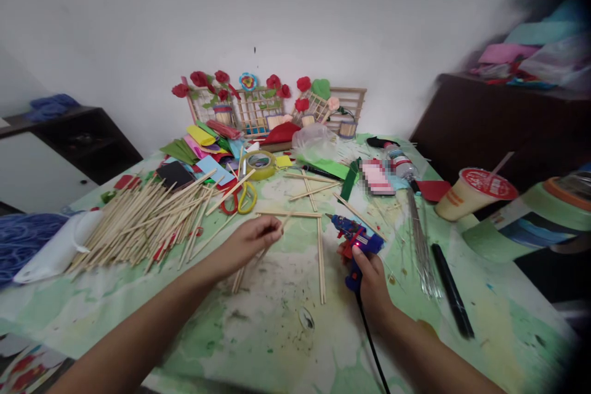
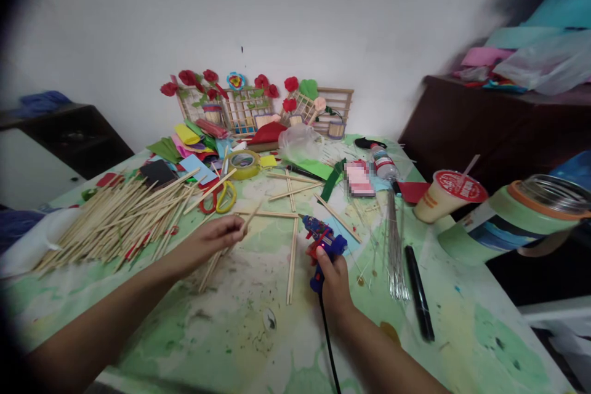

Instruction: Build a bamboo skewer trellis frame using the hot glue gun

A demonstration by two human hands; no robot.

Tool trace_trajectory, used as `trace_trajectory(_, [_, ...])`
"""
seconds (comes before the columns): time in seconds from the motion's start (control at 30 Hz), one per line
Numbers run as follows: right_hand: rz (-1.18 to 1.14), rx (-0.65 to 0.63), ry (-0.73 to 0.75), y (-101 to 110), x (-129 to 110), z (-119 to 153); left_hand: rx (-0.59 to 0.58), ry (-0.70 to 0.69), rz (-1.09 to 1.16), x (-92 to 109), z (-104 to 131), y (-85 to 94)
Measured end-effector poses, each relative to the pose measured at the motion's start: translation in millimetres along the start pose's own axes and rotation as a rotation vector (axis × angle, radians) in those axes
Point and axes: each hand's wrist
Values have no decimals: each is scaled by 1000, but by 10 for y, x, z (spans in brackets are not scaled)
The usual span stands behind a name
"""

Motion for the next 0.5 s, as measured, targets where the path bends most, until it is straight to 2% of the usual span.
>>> trace_trajectory(0.03, [2, -20, 14, -1, -6, 3, 23, 63, 184, -54, -47, -17])
trace_trajectory(0.1, [14, -53, 47, 1, -16, 11, -13, 197, 520, -174, -122, -101])
trace_trajectory(0.2, [53, -71, 119, 11, -12, 28, -31, 326, 802, -308, -180, -258])
trace_trajectory(0.33, [134, -90, 254, 33, 27, 63, -40, 351, 896, -354, -165, -356])
trace_trajectory(0.5, [202, -174, 367, 81, 70, 124, -78, 311, 838, -372, -84, -392])
Point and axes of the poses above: each hand's wrist, its own z-axis away from the middle knuckle, its own y-axis out of the back of the hand, x = y × z, and after that the axes turned 11 degrees about -y, right-handed
